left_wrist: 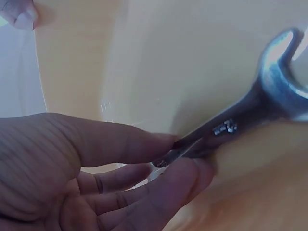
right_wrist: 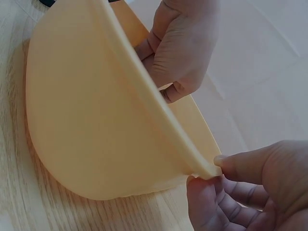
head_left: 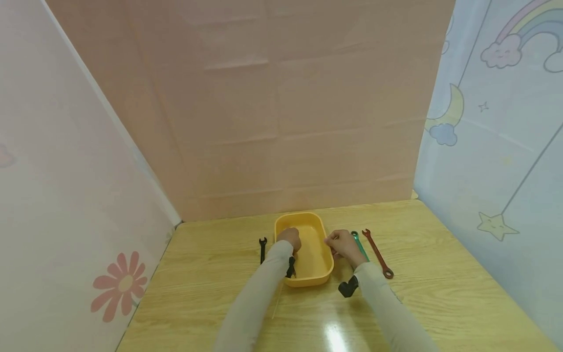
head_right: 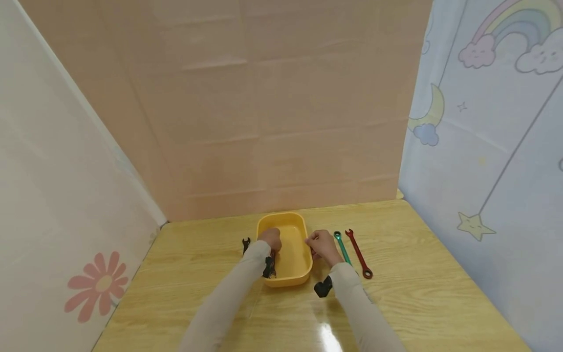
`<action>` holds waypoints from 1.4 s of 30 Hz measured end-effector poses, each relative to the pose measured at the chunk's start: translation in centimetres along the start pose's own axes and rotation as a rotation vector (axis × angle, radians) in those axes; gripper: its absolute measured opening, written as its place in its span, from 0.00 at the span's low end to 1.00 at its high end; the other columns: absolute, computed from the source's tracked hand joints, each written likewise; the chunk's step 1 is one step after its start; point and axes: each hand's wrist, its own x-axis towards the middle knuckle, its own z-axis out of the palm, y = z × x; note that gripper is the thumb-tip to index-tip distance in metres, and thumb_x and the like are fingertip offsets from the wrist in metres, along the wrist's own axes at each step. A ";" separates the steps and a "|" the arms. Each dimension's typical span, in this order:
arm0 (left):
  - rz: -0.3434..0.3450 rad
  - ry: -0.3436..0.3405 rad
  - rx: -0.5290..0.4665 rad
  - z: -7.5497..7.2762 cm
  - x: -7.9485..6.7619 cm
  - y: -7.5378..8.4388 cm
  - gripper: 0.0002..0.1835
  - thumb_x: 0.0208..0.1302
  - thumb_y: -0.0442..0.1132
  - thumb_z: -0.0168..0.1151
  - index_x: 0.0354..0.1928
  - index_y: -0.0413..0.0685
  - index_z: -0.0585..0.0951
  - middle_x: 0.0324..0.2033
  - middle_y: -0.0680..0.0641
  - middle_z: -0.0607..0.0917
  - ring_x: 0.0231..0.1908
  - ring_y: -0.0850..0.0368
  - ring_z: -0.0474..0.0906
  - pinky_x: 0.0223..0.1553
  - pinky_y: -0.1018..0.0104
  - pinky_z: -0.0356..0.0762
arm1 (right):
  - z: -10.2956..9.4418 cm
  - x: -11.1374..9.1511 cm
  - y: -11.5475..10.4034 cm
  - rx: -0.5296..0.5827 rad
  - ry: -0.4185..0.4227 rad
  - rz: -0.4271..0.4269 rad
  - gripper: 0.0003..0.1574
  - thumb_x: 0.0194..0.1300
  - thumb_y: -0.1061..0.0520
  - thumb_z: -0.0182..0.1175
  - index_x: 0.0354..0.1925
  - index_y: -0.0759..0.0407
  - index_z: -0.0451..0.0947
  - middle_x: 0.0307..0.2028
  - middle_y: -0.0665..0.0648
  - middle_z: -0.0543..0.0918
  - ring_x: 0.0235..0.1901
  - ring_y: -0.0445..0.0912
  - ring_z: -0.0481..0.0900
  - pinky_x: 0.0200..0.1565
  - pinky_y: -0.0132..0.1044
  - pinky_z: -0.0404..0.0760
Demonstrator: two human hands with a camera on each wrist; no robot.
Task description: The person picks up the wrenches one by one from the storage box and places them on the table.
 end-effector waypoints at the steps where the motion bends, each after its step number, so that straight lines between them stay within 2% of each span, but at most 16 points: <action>1: 0.001 0.000 -0.011 0.0 -0.1 0.0 0.07 0.60 0.26 0.64 0.40 0.41 0.83 0.33 0.45 0.83 0.28 0.53 0.75 0.27 0.65 0.74 | 0.0 0.0 0.1 0.000 0.000 0.003 0.12 0.73 0.61 0.58 0.44 0.71 0.80 0.31 0.67 0.84 0.23 0.47 0.81 0.29 0.44 0.85; 4: -0.003 0.001 -0.015 0.0 -0.4 0.0 0.07 0.57 0.26 0.65 0.37 0.41 0.82 0.29 0.46 0.80 0.27 0.53 0.72 0.24 0.65 0.70 | 0.0 0.2 0.2 0.003 -0.003 0.006 0.12 0.73 0.61 0.58 0.44 0.72 0.79 0.31 0.68 0.84 0.24 0.48 0.82 0.29 0.44 0.85; 10: -0.039 0.025 -0.022 1.9 1.2 -0.6 0.08 0.50 0.28 0.71 0.27 0.43 0.78 0.24 0.47 0.77 0.24 0.52 0.67 0.22 0.63 0.66 | 0.3 0.0 0.5 0.007 -0.003 -0.003 0.12 0.73 0.61 0.57 0.43 0.71 0.80 0.30 0.65 0.83 0.22 0.46 0.81 0.30 0.47 0.85; 14: -0.048 0.019 -0.027 2.2 1.4 -0.6 0.09 0.51 0.28 0.70 0.24 0.43 0.77 0.23 0.47 0.75 0.22 0.52 0.65 0.20 0.62 0.64 | 0.3 -0.1 0.5 0.011 -0.008 -0.002 0.11 0.73 0.61 0.58 0.43 0.71 0.80 0.29 0.65 0.83 0.22 0.46 0.81 0.31 0.48 0.86; 24: -0.045 0.032 -0.078 1.7 1.6 -0.3 0.05 0.56 0.31 0.68 0.28 0.41 0.80 0.36 0.42 0.79 0.24 0.50 0.70 0.21 0.61 0.69 | -0.1 0.0 0.1 0.001 -0.007 -0.013 0.13 0.73 0.60 0.58 0.43 0.72 0.79 0.31 0.67 0.83 0.24 0.48 0.81 0.30 0.47 0.85; 28: -0.045 0.039 -0.066 1.8 1.7 -0.3 0.04 0.56 0.31 0.67 0.29 0.41 0.80 0.33 0.44 0.79 0.23 0.50 0.69 0.21 0.61 0.68 | -0.1 0.0 0.2 0.000 -0.002 -0.002 0.13 0.73 0.60 0.58 0.44 0.71 0.79 0.31 0.67 0.83 0.23 0.46 0.81 0.29 0.45 0.85; 34: -0.039 0.066 -0.066 2.0 1.9 -0.3 0.05 0.62 0.33 0.63 0.28 0.45 0.79 0.25 0.47 0.77 0.22 0.53 0.67 0.21 0.61 0.67 | -0.1 0.0 0.2 0.008 -0.010 0.009 0.14 0.73 0.59 0.58 0.45 0.72 0.79 0.32 0.69 0.83 0.24 0.49 0.82 0.28 0.42 0.85; 39: -0.027 0.044 -0.078 1.8 2.4 -0.2 0.06 0.65 0.32 0.59 0.29 0.46 0.78 0.26 0.48 0.78 0.23 0.52 0.68 0.24 0.60 0.66 | -0.3 -0.1 0.3 0.005 -0.007 0.003 0.13 0.73 0.59 0.58 0.44 0.72 0.79 0.32 0.69 0.83 0.24 0.50 0.82 0.25 0.40 0.84; 42: -0.010 0.029 -0.132 1.4 2.7 -0.3 0.04 0.62 0.29 0.58 0.30 0.43 0.77 0.28 0.45 0.78 0.24 0.51 0.68 0.23 0.60 0.65 | -0.4 -0.1 0.6 -0.001 -0.004 -0.015 0.13 0.73 0.60 0.57 0.43 0.72 0.79 0.32 0.69 0.83 0.25 0.51 0.82 0.26 0.41 0.84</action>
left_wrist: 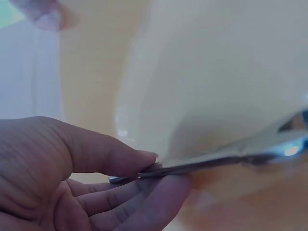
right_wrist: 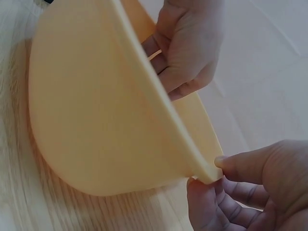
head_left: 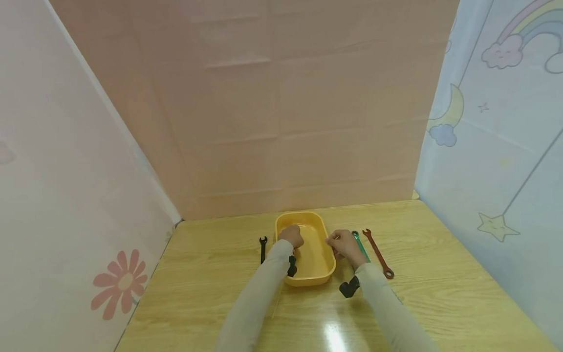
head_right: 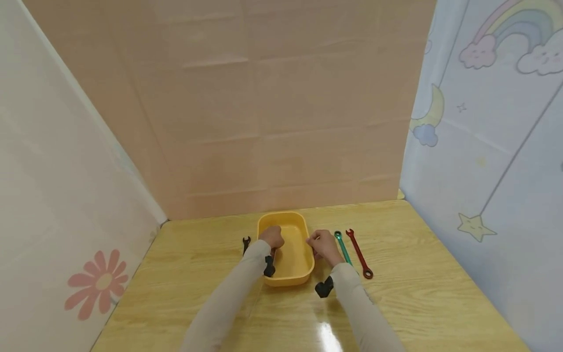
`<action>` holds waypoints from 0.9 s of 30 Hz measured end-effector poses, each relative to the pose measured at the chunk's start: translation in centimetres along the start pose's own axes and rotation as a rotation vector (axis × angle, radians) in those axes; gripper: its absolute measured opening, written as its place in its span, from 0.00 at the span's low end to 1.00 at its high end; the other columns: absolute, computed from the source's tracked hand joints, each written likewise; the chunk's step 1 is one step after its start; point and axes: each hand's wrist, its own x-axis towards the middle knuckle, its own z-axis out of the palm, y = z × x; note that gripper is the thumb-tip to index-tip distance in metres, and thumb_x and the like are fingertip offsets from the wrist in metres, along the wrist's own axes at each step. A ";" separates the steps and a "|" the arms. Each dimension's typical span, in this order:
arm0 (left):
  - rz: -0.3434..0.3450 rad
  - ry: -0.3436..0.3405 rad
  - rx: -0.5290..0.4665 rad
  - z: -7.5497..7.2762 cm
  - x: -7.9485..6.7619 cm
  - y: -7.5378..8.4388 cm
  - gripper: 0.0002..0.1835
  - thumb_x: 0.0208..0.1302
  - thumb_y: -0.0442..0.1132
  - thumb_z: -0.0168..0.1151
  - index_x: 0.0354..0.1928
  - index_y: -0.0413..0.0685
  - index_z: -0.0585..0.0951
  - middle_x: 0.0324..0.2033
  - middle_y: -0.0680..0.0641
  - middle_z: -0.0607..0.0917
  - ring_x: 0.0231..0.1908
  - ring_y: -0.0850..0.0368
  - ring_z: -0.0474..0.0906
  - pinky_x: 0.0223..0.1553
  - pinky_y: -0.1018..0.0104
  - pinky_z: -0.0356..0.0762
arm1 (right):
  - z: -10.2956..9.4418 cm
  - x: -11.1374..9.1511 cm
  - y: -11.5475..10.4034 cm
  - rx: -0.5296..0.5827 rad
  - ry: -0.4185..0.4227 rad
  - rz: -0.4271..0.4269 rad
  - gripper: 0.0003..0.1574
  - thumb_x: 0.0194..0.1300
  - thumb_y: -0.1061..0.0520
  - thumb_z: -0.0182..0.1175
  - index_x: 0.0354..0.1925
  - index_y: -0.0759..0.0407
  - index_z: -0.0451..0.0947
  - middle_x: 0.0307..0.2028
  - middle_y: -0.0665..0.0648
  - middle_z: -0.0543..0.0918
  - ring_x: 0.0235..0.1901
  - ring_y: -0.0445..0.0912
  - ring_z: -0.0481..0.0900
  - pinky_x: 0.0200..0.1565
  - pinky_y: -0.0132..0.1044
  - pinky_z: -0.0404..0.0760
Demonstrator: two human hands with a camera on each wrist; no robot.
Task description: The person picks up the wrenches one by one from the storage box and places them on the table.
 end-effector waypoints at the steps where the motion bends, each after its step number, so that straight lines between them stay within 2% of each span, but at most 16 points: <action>1: 0.009 -0.005 -0.022 -0.1 0.1 0.0 0.04 0.61 0.28 0.57 0.30 0.42 0.76 0.28 0.44 0.78 0.23 0.50 0.67 0.22 0.60 0.64 | 0.0 0.0 0.1 0.000 -0.003 -0.005 0.13 0.73 0.60 0.57 0.43 0.72 0.79 0.32 0.69 0.83 0.25 0.51 0.83 0.26 0.42 0.84; 5: 0.065 0.006 -0.073 -0.6 0.2 0.1 0.04 0.56 0.25 0.56 0.29 0.40 0.74 0.25 0.44 0.74 0.21 0.51 0.66 0.20 0.62 0.63 | -0.1 -0.1 0.7 0.010 -0.018 -0.008 0.13 0.74 0.60 0.57 0.44 0.72 0.79 0.33 0.69 0.83 0.28 0.55 0.84 0.28 0.44 0.85; 7: 0.089 0.024 -0.084 -0.9 0.3 0.3 0.04 0.55 0.26 0.57 0.27 0.40 0.74 0.22 0.45 0.73 0.19 0.52 0.65 0.19 0.63 0.62 | -0.1 -0.1 0.9 0.011 -0.018 -0.010 0.13 0.73 0.60 0.57 0.44 0.73 0.79 0.33 0.69 0.84 0.29 0.56 0.84 0.27 0.43 0.85; 10: 0.109 0.043 -0.103 -1.1 0.1 0.6 0.10 0.59 0.26 0.57 0.21 0.42 0.73 0.16 0.47 0.70 0.15 0.56 0.62 0.16 0.66 0.58 | -0.1 0.0 1.0 0.009 -0.010 -0.021 0.13 0.73 0.61 0.57 0.44 0.74 0.79 0.33 0.70 0.84 0.29 0.57 0.84 0.26 0.41 0.84; 13: 0.124 0.079 -0.125 -1.1 -0.2 0.7 0.16 0.59 0.26 0.57 0.18 0.47 0.68 0.13 0.51 0.65 0.12 0.59 0.59 0.13 0.68 0.56 | -0.2 -0.1 1.0 0.018 0.000 -0.013 0.12 0.72 0.61 0.58 0.43 0.73 0.79 0.32 0.68 0.83 0.27 0.54 0.83 0.27 0.41 0.84; 17: 0.120 0.093 -0.166 -0.9 -0.7 0.4 0.21 0.60 0.26 0.58 0.14 0.50 0.64 0.10 0.53 0.60 0.10 0.61 0.55 0.12 0.69 0.55 | -0.1 -0.2 0.8 0.018 -0.004 -0.004 0.12 0.72 0.61 0.58 0.43 0.72 0.80 0.31 0.65 0.83 0.25 0.49 0.82 0.30 0.46 0.85; 20: 0.113 0.097 -0.194 -0.9 -0.9 0.1 0.22 0.62 0.27 0.58 0.13 0.50 0.64 0.08 0.53 0.62 0.09 0.62 0.57 0.11 0.70 0.57 | -0.1 -0.3 0.5 0.016 -0.011 -0.014 0.12 0.73 0.61 0.57 0.43 0.72 0.79 0.30 0.66 0.83 0.24 0.48 0.81 0.31 0.49 0.85; 23: 0.101 0.095 -0.212 -1.0 -1.0 -0.1 0.19 0.64 0.29 0.58 0.16 0.48 0.68 0.09 0.51 0.67 0.08 0.61 0.63 0.10 0.70 0.61 | -0.1 -0.3 0.2 0.020 -0.014 -0.018 0.13 0.73 0.61 0.57 0.44 0.73 0.79 0.30 0.66 0.83 0.24 0.48 0.81 0.31 0.49 0.85; 27: 0.085 0.079 -0.258 -1.1 -1.0 -0.5 0.15 0.67 0.31 0.57 0.20 0.44 0.71 0.10 0.48 0.72 0.09 0.57 0.68 0.10 0.70 0.65 | 0.1 -0.1 0.2 0.043 -0.027 -0.011 0.14 0.73 0.61 0.57 0.45 0.74 0.79 0.33 0.68 0.83 0.27 0.52 0.83 0.31 0.48 0.85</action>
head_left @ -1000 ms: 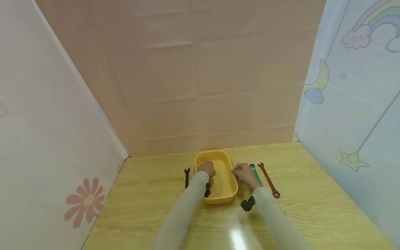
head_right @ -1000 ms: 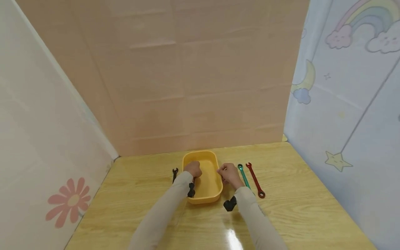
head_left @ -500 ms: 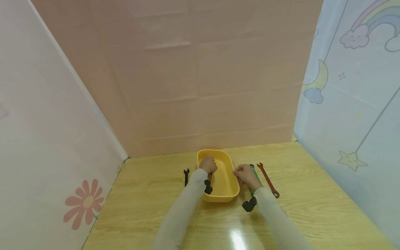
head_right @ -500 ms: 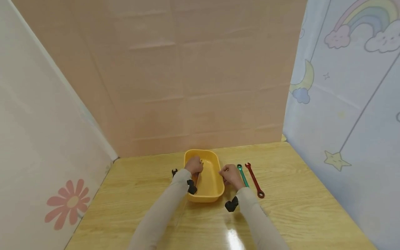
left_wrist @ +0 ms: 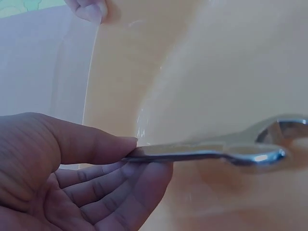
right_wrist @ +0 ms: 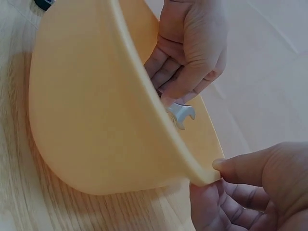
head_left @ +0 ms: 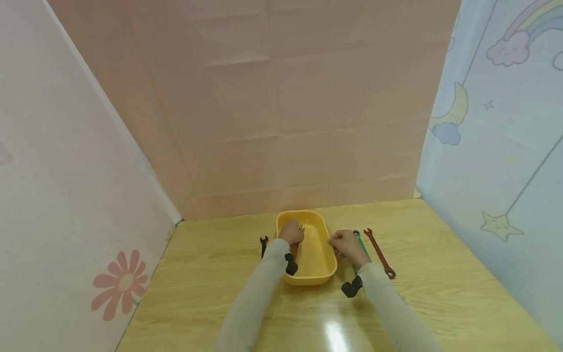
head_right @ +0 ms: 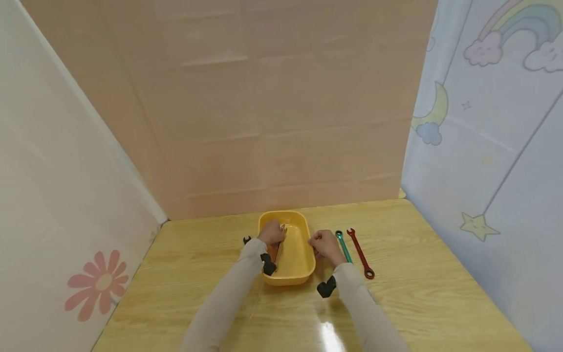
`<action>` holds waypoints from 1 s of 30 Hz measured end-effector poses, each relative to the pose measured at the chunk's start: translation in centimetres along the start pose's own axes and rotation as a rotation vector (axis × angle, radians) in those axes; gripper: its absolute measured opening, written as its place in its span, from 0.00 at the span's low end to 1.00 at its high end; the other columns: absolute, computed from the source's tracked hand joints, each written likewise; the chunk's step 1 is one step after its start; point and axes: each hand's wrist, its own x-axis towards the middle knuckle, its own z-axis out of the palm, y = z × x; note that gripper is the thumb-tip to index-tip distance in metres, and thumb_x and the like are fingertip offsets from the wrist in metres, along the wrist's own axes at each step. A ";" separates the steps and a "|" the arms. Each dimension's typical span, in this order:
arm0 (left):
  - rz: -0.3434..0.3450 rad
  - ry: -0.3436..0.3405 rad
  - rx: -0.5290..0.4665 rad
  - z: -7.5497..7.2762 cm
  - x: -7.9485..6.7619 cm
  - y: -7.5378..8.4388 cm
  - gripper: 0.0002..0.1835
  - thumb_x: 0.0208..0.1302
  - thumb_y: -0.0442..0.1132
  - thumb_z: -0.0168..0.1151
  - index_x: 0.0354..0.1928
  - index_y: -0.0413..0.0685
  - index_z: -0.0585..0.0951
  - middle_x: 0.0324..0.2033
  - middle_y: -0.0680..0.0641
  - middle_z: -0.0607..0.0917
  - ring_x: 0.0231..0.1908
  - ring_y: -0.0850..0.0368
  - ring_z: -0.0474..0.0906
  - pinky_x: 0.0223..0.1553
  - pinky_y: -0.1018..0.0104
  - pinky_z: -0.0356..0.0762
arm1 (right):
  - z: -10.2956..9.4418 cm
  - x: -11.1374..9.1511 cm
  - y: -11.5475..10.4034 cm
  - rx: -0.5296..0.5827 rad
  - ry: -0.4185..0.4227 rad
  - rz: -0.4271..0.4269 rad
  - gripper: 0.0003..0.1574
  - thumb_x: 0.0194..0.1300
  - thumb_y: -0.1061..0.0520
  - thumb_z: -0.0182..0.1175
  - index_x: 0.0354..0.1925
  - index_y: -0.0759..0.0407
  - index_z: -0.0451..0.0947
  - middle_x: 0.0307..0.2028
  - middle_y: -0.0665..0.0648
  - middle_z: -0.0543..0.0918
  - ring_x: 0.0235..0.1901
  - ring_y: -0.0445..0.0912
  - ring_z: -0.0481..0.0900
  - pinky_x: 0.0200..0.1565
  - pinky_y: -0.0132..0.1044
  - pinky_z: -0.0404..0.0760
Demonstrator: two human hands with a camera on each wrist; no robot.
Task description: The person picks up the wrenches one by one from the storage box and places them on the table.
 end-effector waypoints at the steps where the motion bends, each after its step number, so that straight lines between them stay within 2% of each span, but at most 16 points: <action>1: 0.000 0.001 -0.009 -0.1 0.0 -0.1 0.16 0.67 0.31 0.57 0.20 0.44 0.71 0.10 0.48 0.72 0.09 0.57 0.69 0.10 0.70 0.66 | 0.0 0.0 0.0 0.006 -0.003 0.000 0.14 0.73 0.61 0.57 0.45 0.74 0.79 0.34 0.69 0.83 0.28 0.54 0.84 0.32 0.48 0.85; 4: 0.002 -0.006 -0.063 -0.4 -0.1 -0.4 0.13 0.66 0.29 0.57 0.21 0.41 0.75 0.11 0.45 0.76 0.09 0.54 0.72 0.09 0.69 0.68 | 0.1 0.0 -0.1 0.015 -0.008 -0.006 0.14 0.73 0.60 0.57 0.45 0.74 0.78 0.35 0.69 0.83 0.30 0.56 0.84 0.32 0.48 0.86; 8: 0.014 -0.008 -0.114 -0.7 -0.2 -1.2 0.10 0.62 0.25 0.58 0.22 0.38 0.77 0.12 0.43 0.78 0.10 0.52 0.75 0.11 0.65 0.73 | 0.2 0.0 -0.2 0.020 -0.004 -0.008 0.14 0.73 0.61 0.57 0.45 0.74 0.79 0.34 0.69 0.83 0.28 0.54 0.83 0.30 0.44 0.85; 11: 0.033 0.007 -0.134 -0.7 -0.2 -1.9 0.14 0.59 0.25 0.60 0.17 0.41 0.75 0.10 0.46 0.77 0.09 0.55 0.75 0.15 0.62 0.77 | 0.3 -0.1 -0.2 0.024 -0.006 -0.002 0.13 0.73 0.61 0.57 0.45 0.74 0.79 0.34 0.68 0.83 0.27 0.51 0.83 0.28 0.41 0.85; 14: 0.025 0.006 -0.238 -1.1 -0.2 -2.4 0.15 0.58 0.25 0.62 0.14 0.39 0.76 0.10 0.47 0.79 0.10 0.58 0.76 0.19 0.60 0.81 | 0.3 -0.1 -0.3 0.038 -0.010 0.010 0.14 0.73 0.61 0.58 0.45 0.74 0.79 0.34 0.68 0.83 0.26 0.49 0.82 0.29 0.41 0.85; 18: -0.006 -0.006 -0.460 -1.9 -0.2 -2.4 0.04 0.58 0.23 0.64 0.28 0.28 0.84 0.19 0.43 0.85 0.15 0.58 0.80 0.24 0.58 0.84 | 0.0 0.0 -0.3 0.040 -0.012 0.001 0.14 0.72 0.61 0.58 0.45 0.74 0.79 0.32 0.67 0.83 0.25 0.48 0.81 0.29 0.42 0.85; 20: -0.016 -0.010 -0.536 -2.3 -0.2 -2.2 0.04 0.59 0.24 0.64 0.34 0.26 0.84 0.22 0.41 0.86 0.17 0.58 0.81 0.26 0.58 0.85 | -0.2 0.1 -0.3 0.041 -0.011 -0.006 0.14 0.72 0.60 0.59 0.44 0.73 0.80 0.31 0.66 0.83 0.25 0.47 0.81 0.29 0.43 0.85; 23: -0.036 -0.013 -0.633 -2.8 -0.2 -2.2 0.03 0.60 0.23 0.64 0.35 0.27 0.84 0.24 0.40 0.86 0.18 0.58 0.81 0.27 0.60 0.85 | -0.5 0.1 -0.3 0.051 -0.016 -0.001 0.14 0.72 0.59 0.59 0.44 0.73 0.80 0.31 0.65 0.83 0.25 0.47 0.81 0.31 0.44 0.85; 30: -0.035 -0.022 -0.736 -3.5 -0.6 -2.3 0.06 0.61 0.25 0.65 0.38 0.26 0.83 0.26 0.40 0.86 0.20 0.58 0.83 0.28 0.63 0.85 | -1.1 -0.2 -0.1 0.055 -0.028 0.011 0.14 0.72 0.58 0.60 0.43 0.71 0.81 0.30 0.62 0.83 0.25 0.47 0.81 0.32 0.46 0.86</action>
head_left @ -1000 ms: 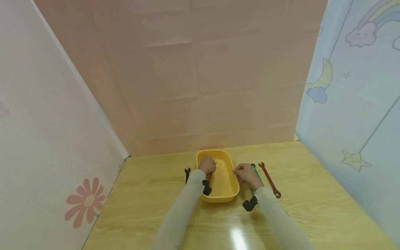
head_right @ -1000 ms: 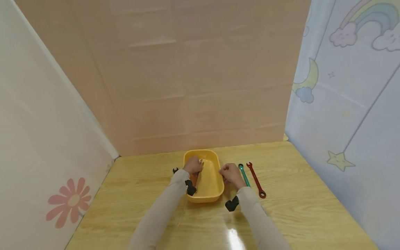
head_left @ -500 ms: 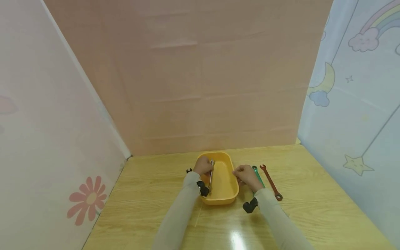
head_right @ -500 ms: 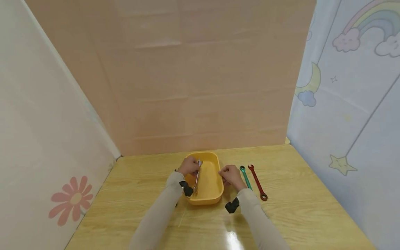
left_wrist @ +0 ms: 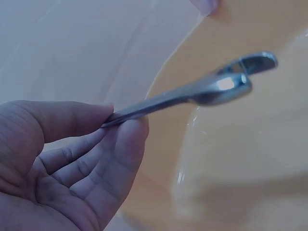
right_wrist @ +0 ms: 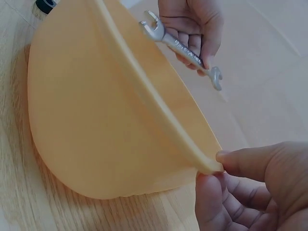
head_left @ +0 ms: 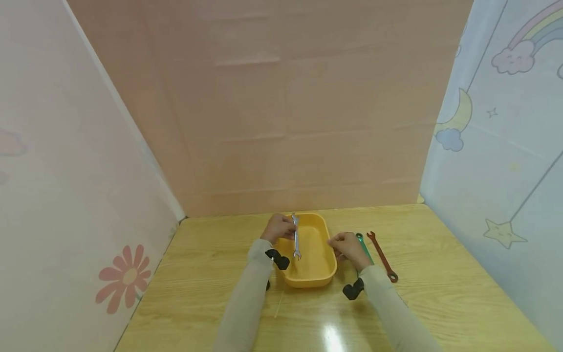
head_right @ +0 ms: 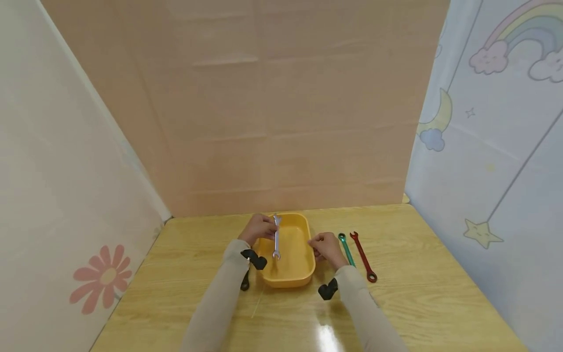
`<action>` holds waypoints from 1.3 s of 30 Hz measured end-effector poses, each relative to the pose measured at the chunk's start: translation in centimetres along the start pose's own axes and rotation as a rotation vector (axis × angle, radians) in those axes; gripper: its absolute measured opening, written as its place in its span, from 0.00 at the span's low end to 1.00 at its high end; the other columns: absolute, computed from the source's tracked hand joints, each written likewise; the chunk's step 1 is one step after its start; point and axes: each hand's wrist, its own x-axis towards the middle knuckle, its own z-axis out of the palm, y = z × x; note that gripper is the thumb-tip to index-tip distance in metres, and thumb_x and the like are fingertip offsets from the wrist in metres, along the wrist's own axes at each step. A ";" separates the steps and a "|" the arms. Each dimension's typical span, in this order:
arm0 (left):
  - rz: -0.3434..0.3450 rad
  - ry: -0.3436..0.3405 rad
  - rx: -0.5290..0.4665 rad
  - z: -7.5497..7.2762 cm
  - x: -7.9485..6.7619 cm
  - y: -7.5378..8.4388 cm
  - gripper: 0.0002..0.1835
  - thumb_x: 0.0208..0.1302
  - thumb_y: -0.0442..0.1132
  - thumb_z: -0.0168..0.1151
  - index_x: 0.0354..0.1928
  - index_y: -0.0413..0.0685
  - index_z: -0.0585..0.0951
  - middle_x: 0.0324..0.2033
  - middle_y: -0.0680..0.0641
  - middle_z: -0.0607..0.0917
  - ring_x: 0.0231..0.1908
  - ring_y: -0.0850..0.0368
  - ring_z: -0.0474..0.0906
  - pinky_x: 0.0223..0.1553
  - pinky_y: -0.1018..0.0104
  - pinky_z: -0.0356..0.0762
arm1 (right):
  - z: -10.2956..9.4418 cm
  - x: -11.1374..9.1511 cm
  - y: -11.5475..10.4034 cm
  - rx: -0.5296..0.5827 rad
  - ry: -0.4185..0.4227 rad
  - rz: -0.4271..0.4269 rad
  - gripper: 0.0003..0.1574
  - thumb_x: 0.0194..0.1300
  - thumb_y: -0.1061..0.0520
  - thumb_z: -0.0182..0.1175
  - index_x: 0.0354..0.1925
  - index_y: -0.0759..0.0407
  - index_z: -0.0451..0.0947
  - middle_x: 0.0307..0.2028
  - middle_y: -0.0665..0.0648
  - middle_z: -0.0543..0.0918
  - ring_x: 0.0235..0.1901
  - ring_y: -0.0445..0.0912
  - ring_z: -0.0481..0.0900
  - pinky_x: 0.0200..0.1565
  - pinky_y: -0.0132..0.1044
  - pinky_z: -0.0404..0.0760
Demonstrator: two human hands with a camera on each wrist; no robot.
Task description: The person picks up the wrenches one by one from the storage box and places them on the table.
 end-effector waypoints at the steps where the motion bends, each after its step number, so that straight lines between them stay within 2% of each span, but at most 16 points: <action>1: 0.003 -0.002 -0.009 -0.1 -0.1 0.0 0.06 0.62 0.25 0.65 0.38 0.26 0.83 0.26 0.40 0.86 0.21 0.58 0.83 0.29 0.63 0.85 | 0.0 0.0 0.0 0.001 0.004 0.001 0.14 0.72 0.58 0.60 0.42 0.71 0.81 0.30 0.61 0.83 0.25 0.47 0.81 0.32 0.45 0.86; 9: 0.029 -0.002 -0.077 -1.2 -1.1 0.5 0.08 0.65 0.27 0.63 0.41 0.25 0.83 0.28 0.42 0.85 0.24 0.57 0.82 0.33 0.61 0.86 | 0.1 -0.2 -0.1 0.011 0.010 0.011 0.13 0.71 0.58 0.61 0.42 0.71 0.81 0.29 0.60 0.82 0.24 0.46 0.81 0.31 0.43 0.86; 15: 0.039 0.012 -0.131 -1.7 -1.8 0.5 0.10 0.65 0.27 0.63 0.44 0.24 0.82 0.29 0.40 0.86 0.24 0.57 0.83 0.36 0.58 0.86 | 0.2 -0.5 -0.1 0.018 0.004 0.015 0.13 0.71 0.59 0.60 0.42 0.71 0.81 0.30 0.61 0.83 0.24 0.46 0.81 0.33 0.47 0.86; 24: 0.010 0.019 -0.225 -3.0 -1.8 0.1 0.15 0.66 0.29 0.64 0.49 0.22 0.80 0.28 0.45 0.85 0.24 0.60 0.83 0.31 0.68 0.84 | 0.2 -0.5 -0.3 0.027 0.005 0.008 0.15 0.72 0.59 0.59 0.44 0.73 0.81 0.30 0.64 0.83 0.25 0.47 0.80 0.33 0.47 0.86; 29: 0.013 0.027 -0.228 -4.5 -1.8 -0.5 0.16 0.66 0.30 0.65 0.51 0.23 0.80 0.29 0.45 0.86 0.25 0.60 0.83 0.34 0.65 0.85 | 0.4 -0.3 -0.3 0.023 0.008 0.001 0.15 0.72 0.59 0.59 0.44 0.74 0.80 0.31 0.64 0.83 0.25 0.47 0.81 0.34 0.49 0.86; 36: -0.012 0.054 -0.216 -6.3 -2.3 -1.3 0.13 0.66 0.29 0.64 0.49 0.25 0.81 0.28 0.47 0.85 0.26 0.59 0.82 0.48 0.50 0.82 | 0.8 -0.1 -0.2 0.022 0.008 0.010 0.15 0.72 0.58 0.59 0.44 0.74 0.80 0.31 0.64 0.83 0.25 0.48 0.81 0.33 0.48 0.86; 39: -0.032 0.062 -0.209 -7.1 -2.4 -1.6 0.15 0.66 0.30 0.65 0.50 0.26 0.81 0.28 0.47 0.86 0.25 0.59 0.82 0.45 0.53 0.84 | 1.0 0.1 -0.1 0.020 0.011 0.011 0.16 0.72 0.59 0.59 0.45 0.75 0.79 0.32 0.67 0.83 0.25 0.48 0.82 0.33 0.47 0.86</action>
